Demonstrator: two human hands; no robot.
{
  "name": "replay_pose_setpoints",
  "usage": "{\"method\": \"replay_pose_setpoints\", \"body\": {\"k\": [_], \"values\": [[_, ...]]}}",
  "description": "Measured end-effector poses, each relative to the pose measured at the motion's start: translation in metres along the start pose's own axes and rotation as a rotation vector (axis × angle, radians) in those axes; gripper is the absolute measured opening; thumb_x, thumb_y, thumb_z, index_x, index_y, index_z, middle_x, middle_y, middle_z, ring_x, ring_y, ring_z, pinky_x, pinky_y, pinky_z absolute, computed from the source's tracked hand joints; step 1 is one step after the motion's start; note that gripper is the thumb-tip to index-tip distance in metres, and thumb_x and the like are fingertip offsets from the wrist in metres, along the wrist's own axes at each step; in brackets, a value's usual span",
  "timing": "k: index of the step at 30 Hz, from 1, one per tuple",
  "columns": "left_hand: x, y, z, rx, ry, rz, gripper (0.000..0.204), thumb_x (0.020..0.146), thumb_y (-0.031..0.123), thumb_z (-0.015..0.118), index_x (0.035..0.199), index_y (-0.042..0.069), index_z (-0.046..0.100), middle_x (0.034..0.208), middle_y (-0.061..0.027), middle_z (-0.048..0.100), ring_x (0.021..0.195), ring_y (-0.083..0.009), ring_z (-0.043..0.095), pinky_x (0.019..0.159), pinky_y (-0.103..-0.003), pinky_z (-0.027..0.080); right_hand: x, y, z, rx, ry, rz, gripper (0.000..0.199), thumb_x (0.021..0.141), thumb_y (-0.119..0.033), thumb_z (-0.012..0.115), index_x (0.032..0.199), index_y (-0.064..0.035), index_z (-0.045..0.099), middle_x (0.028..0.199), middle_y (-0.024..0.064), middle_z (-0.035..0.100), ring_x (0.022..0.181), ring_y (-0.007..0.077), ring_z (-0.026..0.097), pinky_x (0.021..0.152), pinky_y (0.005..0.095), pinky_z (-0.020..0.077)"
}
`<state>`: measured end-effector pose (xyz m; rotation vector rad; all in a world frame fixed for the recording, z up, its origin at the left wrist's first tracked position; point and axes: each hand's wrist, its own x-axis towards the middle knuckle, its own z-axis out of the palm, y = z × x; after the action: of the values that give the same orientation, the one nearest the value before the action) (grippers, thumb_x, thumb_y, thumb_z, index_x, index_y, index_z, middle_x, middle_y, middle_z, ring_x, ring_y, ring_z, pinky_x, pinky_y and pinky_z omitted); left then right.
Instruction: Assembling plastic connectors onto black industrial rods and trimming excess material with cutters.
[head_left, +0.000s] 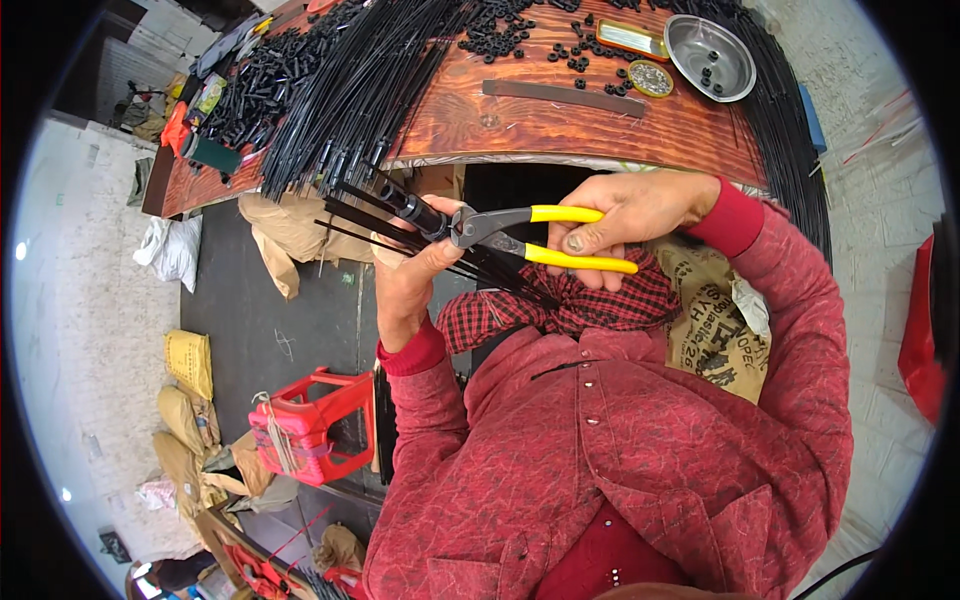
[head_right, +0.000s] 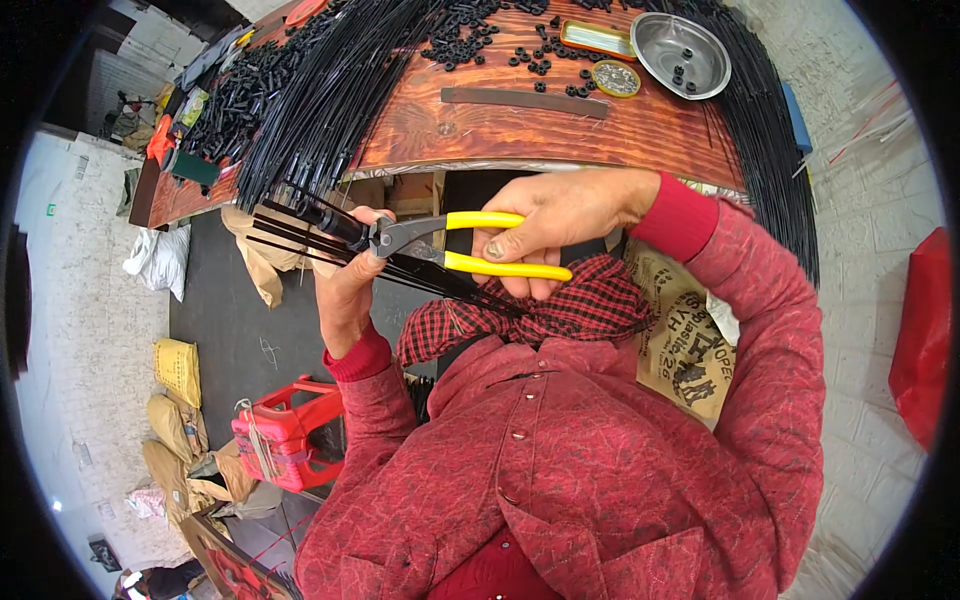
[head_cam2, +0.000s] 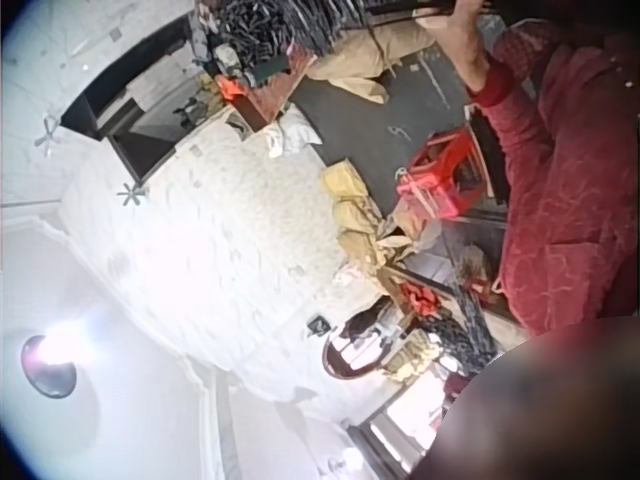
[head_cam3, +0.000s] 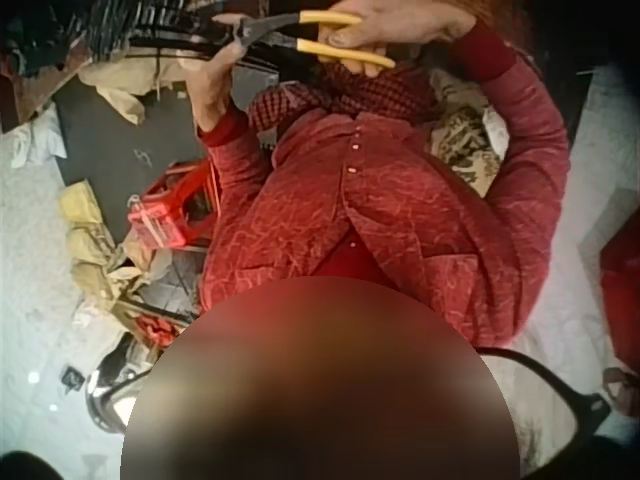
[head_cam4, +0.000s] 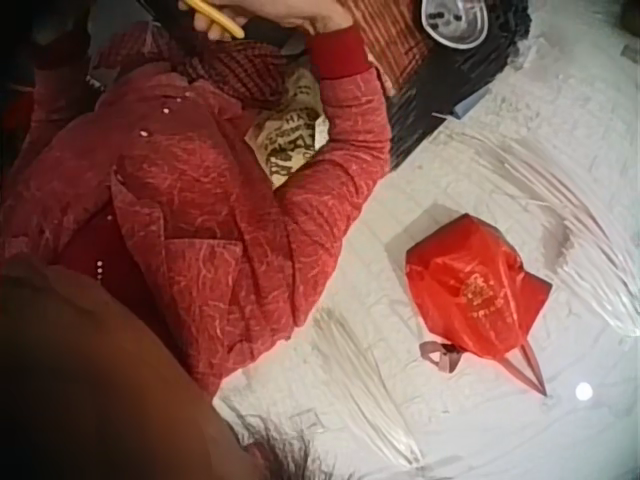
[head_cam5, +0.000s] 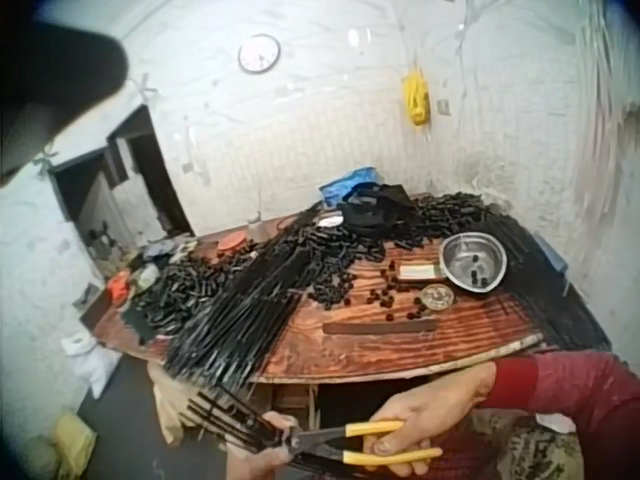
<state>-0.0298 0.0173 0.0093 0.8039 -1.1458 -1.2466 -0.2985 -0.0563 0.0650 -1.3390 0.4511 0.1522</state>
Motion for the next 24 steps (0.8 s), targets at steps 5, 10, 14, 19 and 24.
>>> {"method": "replay_pose_setpoints", "body": {"k": [5,10,14,19,24], "values": [[-0.001,-0.005,-0.007,-0.015,-0.007,-0.018,0.039,0.071,0.010,0.081,0.105,0.000,0.065,0.096,-0.0053,0.067,0.089,-0.0130,0.062,0.083,-0.029,0.048,0.016,0.022,0.009,0.042,0.029,-0.109,0.037,0.100,-0.031,0.051,0.110,0.0045,0.057,0.079,0.0095,0.065,0.064,0.0155,0.065,0.057,0.0268,0.0542],[-0.003,-0.014,-0.018,-0.057,0.021,0.029,0.045,0.069,0.009,0.081,0.110,-0.001,0.063,0.100,-0.0072,0.066,0.090,-0.0155,0.062,0.085,-0.030,0.049,0.040,0.042,0.014,0.094,0.051,-0.190,0.037,0.101,-0.032,0.049,0.106,0.0038,0.058,0.076,0.0069,0.063,0.061,0.0122,0.062,0.055,0.0242,0.0516],[-0.003,-0.014,-0.026,-0.082,0.027,-0.030,0.048,0.068,0.013,0.085,0.109,-0.001,0.062,0.107,-0.0093,0.061,0.105,-0.0239,0.060,0.092,-0.034,0.045,0.064,0.063,0.016,0.162,0.045,-0.315,0.039,0.100,-0.035,0.050,0.103,0.0038,0.057,0.074,0.0059,0.061,0.057,0.0106,0.060,0.053,0.0227,0.0502],[-0.005,-0.009,-0.031,-0.062,0.008,-0.043,0.048,0.068,0.013,0.085,0.108,-0.001,0.062,0.107,-0.0109,0.062,0.105,-0.0237,0.060,0.092,-0.034,0.045,0.072,0.065,0.024,0.218,0.039,-0.339,0.044,0.100,-0.042,0.049,0.096,0.0011,0.056,0.066,0.0029,0.055,0.049,0.0069,0.049,0.046,0.0210,0.0401],[-0.005,-0.005,-0.023,-0.017,0.055,-0.035,0.045,0.067,0.012,0.084,0.106,-0.002,0.065,0.094,-0.0054,0.066,0.086,-0.0132,0.062,0.081,-0.027,0.048,0.049,0.044,0.033,0.240,0.076,-0.211,0.047,0.099,-0.047,0.048,0.091,-0.0010,0.056,0.055,-0.0024,0.043,0.044,0.0043,0.037,0.041,0.0211,0.0311]]}}
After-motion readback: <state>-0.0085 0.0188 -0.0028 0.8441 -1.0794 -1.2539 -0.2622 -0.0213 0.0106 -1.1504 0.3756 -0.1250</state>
